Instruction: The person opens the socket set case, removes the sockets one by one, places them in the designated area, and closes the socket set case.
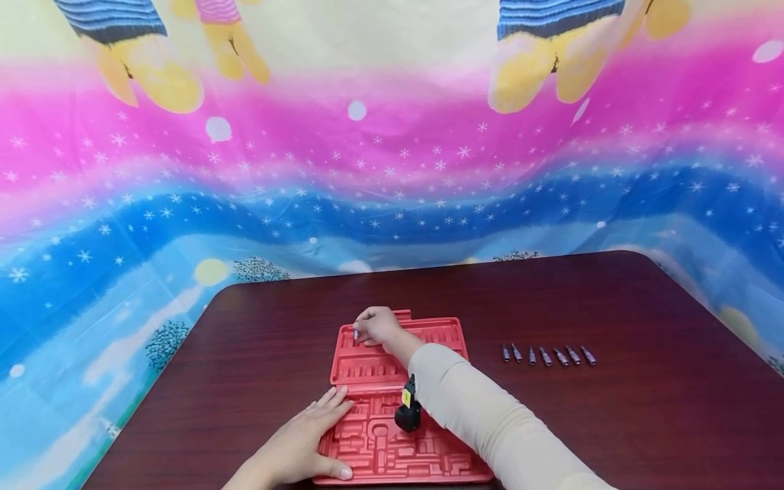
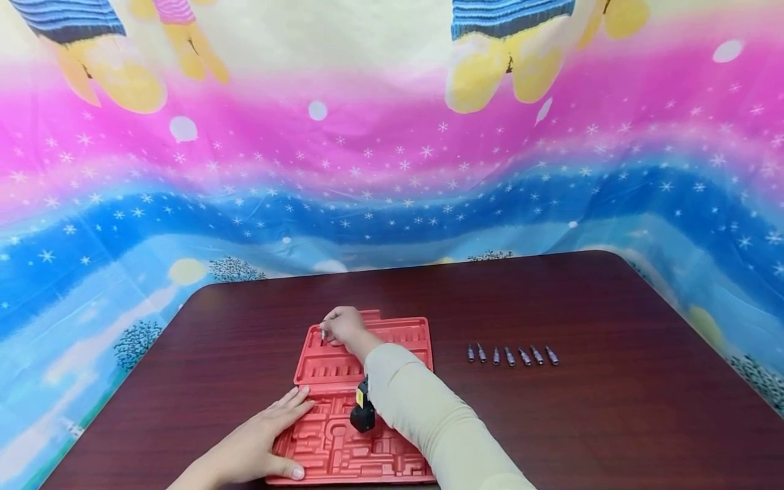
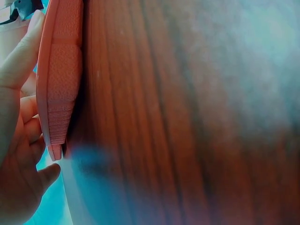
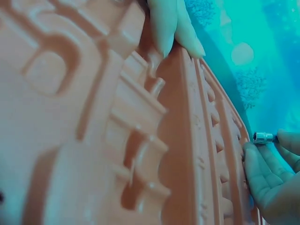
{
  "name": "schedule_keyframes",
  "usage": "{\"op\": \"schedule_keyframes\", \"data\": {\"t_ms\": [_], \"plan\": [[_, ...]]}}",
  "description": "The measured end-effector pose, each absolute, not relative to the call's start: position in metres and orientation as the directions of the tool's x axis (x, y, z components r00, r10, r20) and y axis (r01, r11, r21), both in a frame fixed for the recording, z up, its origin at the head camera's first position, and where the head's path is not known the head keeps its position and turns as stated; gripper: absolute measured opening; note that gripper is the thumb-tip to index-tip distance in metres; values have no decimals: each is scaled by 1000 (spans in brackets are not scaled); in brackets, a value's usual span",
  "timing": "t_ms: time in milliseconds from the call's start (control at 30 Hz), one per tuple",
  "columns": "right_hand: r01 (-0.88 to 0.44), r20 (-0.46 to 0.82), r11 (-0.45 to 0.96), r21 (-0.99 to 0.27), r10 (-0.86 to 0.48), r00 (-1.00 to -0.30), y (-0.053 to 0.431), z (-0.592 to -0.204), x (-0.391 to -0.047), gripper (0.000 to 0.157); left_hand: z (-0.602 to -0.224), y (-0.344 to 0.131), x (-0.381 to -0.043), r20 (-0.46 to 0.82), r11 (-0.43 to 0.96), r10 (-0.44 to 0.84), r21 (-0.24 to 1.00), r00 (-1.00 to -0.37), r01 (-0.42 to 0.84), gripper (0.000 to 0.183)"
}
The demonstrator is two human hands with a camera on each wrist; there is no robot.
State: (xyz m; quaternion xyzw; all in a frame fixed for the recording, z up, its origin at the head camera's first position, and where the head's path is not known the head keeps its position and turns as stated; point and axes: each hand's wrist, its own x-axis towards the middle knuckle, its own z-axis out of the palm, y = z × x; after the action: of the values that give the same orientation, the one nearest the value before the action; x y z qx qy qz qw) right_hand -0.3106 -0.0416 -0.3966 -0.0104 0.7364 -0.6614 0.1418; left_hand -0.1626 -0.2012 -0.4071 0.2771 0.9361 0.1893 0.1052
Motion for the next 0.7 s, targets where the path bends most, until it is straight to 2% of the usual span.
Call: {"op": "schedule_keyframes", "data": {"t_ms": [267,700], "plan": [[196,-210,83,-977,-228,-951,-28,-387,-298,10,-405,-204,-162,-28,752,583,398,-812,526,91],[213,-231,96,-972,-260,-938,4,-372,-279,9,-405,-203,-160,-14,742,589,404,-808,535,91]]}}
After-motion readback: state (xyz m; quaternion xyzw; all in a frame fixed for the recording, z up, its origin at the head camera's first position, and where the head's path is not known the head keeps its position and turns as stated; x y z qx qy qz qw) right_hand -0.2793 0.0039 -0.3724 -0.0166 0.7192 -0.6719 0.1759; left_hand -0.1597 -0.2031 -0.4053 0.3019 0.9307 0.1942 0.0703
